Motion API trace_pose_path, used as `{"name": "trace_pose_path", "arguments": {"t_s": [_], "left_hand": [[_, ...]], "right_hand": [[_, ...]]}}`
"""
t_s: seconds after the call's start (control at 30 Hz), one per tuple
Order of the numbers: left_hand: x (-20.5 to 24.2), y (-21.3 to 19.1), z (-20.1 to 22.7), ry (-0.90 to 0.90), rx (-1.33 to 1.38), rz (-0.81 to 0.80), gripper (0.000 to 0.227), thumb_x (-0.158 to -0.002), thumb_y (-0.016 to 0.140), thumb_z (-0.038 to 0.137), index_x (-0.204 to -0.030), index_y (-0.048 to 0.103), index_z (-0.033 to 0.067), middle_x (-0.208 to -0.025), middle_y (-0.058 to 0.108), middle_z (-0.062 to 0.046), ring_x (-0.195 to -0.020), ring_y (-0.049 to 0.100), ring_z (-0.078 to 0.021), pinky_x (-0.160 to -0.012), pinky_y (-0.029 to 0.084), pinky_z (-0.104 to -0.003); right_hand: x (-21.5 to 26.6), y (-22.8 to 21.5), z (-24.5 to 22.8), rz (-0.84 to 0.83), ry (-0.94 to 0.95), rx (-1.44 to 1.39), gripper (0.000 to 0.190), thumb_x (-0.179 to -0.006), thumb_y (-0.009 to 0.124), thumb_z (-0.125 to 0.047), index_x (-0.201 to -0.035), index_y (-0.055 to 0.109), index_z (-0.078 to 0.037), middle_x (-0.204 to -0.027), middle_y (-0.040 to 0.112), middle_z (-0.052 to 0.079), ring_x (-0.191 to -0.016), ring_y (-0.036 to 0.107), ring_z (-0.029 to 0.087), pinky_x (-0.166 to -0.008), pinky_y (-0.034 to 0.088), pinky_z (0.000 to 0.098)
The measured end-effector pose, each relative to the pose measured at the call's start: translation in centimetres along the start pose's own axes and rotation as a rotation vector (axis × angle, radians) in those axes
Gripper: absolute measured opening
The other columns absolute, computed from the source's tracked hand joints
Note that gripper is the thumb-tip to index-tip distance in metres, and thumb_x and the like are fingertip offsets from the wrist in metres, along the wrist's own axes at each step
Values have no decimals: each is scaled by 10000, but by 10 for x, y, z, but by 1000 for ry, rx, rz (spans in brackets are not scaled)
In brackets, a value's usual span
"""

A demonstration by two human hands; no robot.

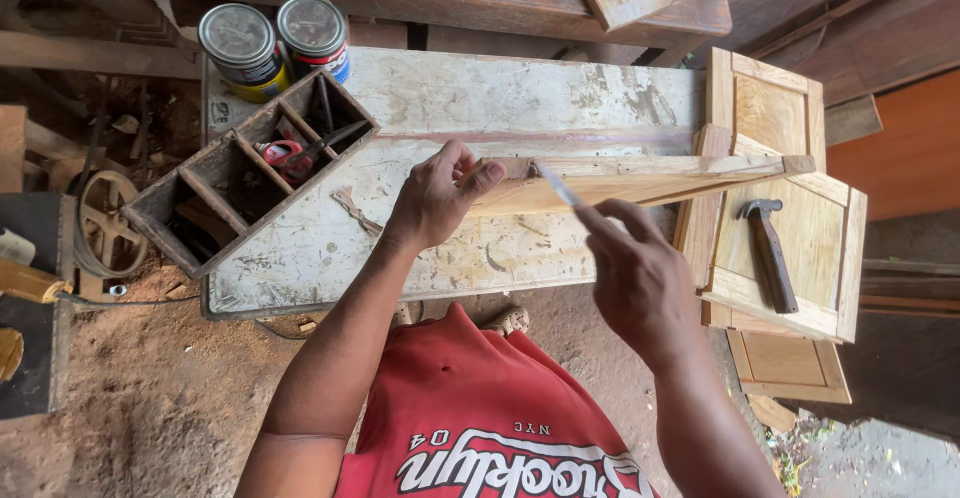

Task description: The person walks to a workbench and assembles a wooden cabinet door. They use a hammer to drive nails into the door frame and then use a chisel to carve a groove along the edge of the door.

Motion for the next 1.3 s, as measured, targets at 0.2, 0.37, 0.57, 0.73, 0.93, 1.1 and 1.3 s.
{"name": "trace_pose_path", "arguments": {"t_s": [0.2,0.37,0.57,0.73,0.93,1.1,1.3], "left_hand": [[-1,1,-5,-42,-26,-24,866,-752,433,919,-966,617,100,-829,704,-119,-859,723,-240,-754,571,-396],[-4,1,-4,-22,-4,-17,874,-762,450,926,-963,609,91,-846,704,-119,-852,712,-242,-770,558,-388],[-4,0,-6,0,11,-19,866,-773,452,914,-982,608,88,-837,698,-109,-855,702,-235,-766,551,-379],[-6,-1,-3,-23,2,-20,872,-765,450,917,-969,612,85,-831,697,-107,-854,705,-230,-771,552,-369],[-5,-1,-2,-8,5,-27,908,-753,428,941,-971,608,79,-825,699,-104,-860,712,-227,-781,556,-369],[-2,2,-4,5,-13,-20,931,-744,409,965,-974,607,85,-832,702,-102,-893,717,-233,-799,561,-381],[2,5,-7,6,12,-17,909,-732,435,957,-948,619,93,-826,695,-103,-875,721,-243,-778,574,-399]], "right_hand": [[-2,6,-10,-144,-91,-32,414,-954,560,-56,-1352,658,-115,-1242,699,138,-820,749,327,-607,612,422],[-15,-14,8,2,-129,-137,319,-1006,579,-80,-1310,673,-91,-1253,722,144,-991,752,331,-775,626,410],[-8,1,6,-30,-174,-218,362,-964,599,-61,-1316,682,-80,-1200,728,180,-989,734,359,-810,609,415],[-6,-1,-4,34,-116,-183,312,-992,592,-74,-1291,677,-59,-1187,711,167,-900,738,351,-724,600,426],[-7,0,-3,-151,56,17,295,-1001,570,-127,-1266,700,-124,-1201,694,104,-755,732,295,-556,588,409],[-5,1,4,-50,-91,-59,299,-989,602,-134,-1265,716,-105,-1200,711,89,-859,736,296,-659,587,416],[-3,-3,10,-88,-184,-238,326,-965,637,-115,-1283,708,-101,-1224,731,109,-963,740,286,-777,602,392]]}}
Point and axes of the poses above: each hand's wrist, its own x-axis away from the middle knuckle, its own y-axis out of the palm, z = x × y, the point moved 5 cm from there along -x, towards the middle knuckle
